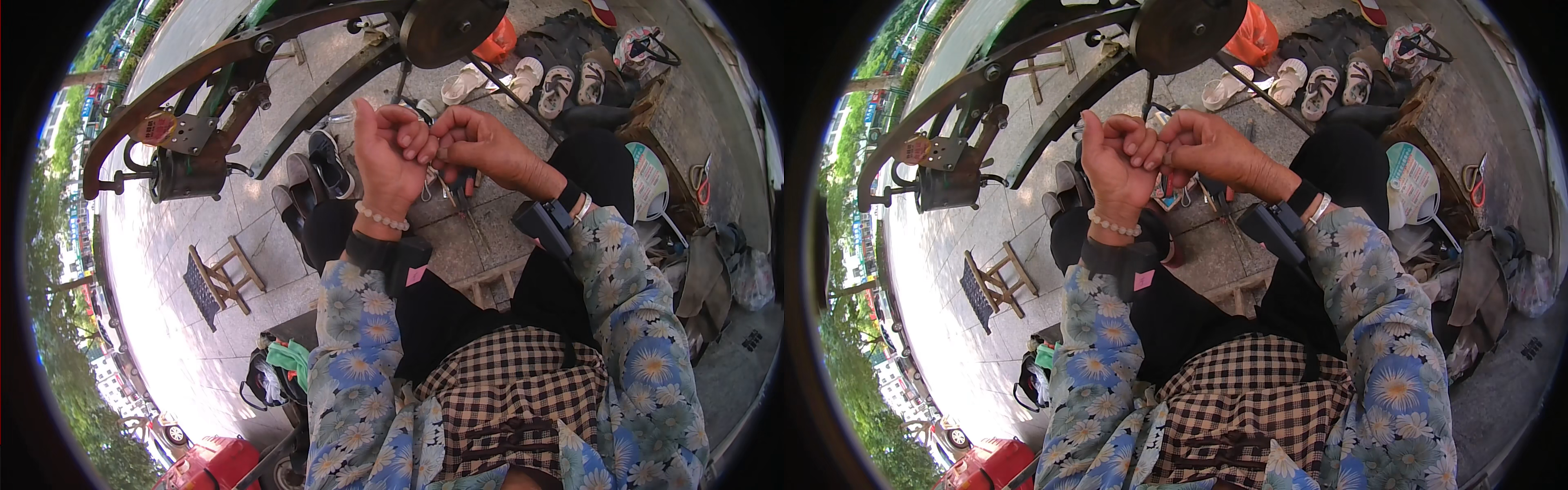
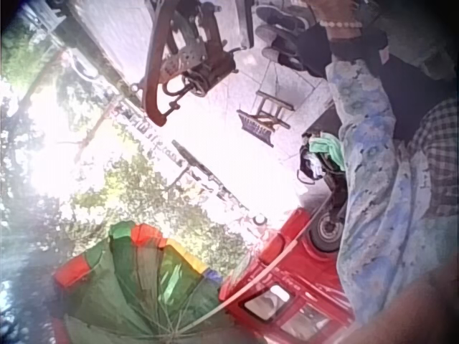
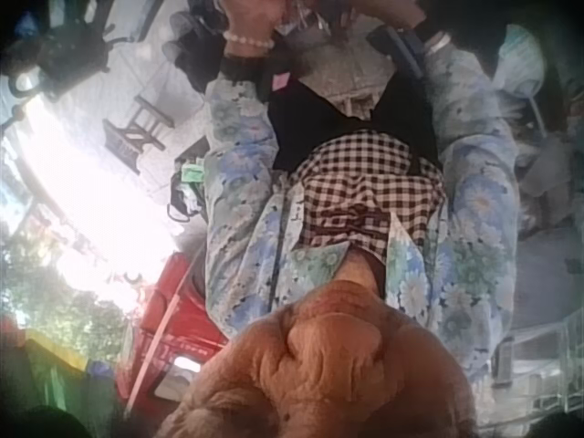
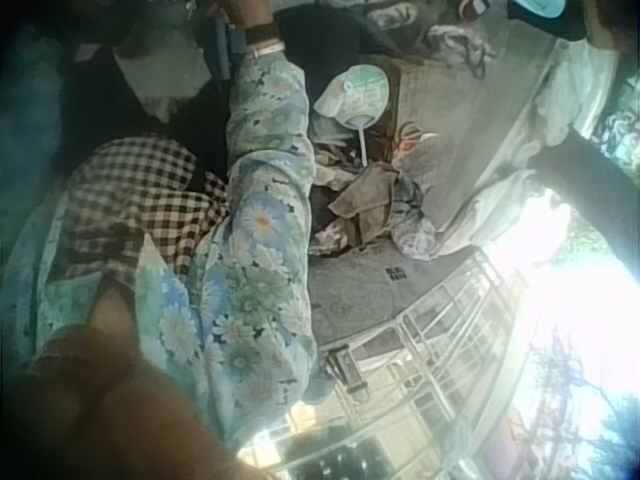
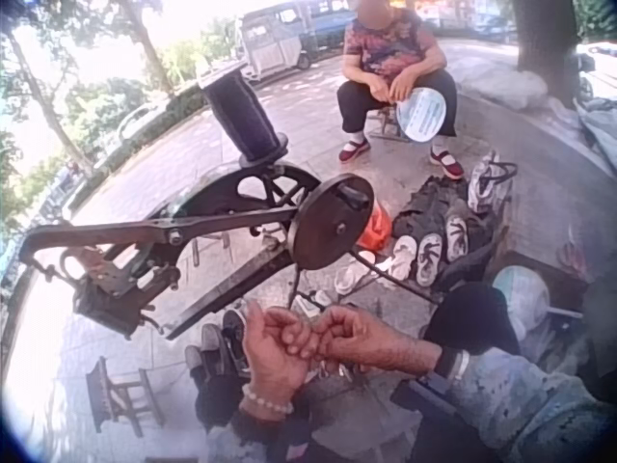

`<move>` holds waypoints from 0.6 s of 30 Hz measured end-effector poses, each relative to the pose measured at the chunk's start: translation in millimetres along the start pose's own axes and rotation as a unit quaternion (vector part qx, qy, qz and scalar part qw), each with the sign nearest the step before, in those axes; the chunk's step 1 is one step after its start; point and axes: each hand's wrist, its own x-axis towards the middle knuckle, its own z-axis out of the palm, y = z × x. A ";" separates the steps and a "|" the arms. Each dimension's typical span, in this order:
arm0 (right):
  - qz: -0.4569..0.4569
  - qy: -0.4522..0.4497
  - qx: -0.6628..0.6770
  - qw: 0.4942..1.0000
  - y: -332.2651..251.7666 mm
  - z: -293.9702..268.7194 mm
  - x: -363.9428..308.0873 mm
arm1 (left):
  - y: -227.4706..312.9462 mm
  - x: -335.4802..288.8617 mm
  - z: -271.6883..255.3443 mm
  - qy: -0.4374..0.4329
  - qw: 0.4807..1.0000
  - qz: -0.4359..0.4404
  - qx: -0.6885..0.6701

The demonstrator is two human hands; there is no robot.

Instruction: The recorder is stitching a shoe component by hand using thread and a needle while seated outdoors.

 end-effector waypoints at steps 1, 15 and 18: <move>0.000 -0.001 0.000 1.000 -0.6 0.8 0.0 | 0.6 -0.4 0.2 0.000 1.000 0.000 -0.005; -0.016 -0.012 0.004 1.000 2.9 -0.1 0.8 | 0.6 -0.2 -0.6 0.001 1.000 -0.002 -0.018; -0.013 -0.005 -0.006 1.000 -3.3 1.0 -1.7 | -0.1 -0.3 -1.1 -0.010 1.000 -0.006 -0.019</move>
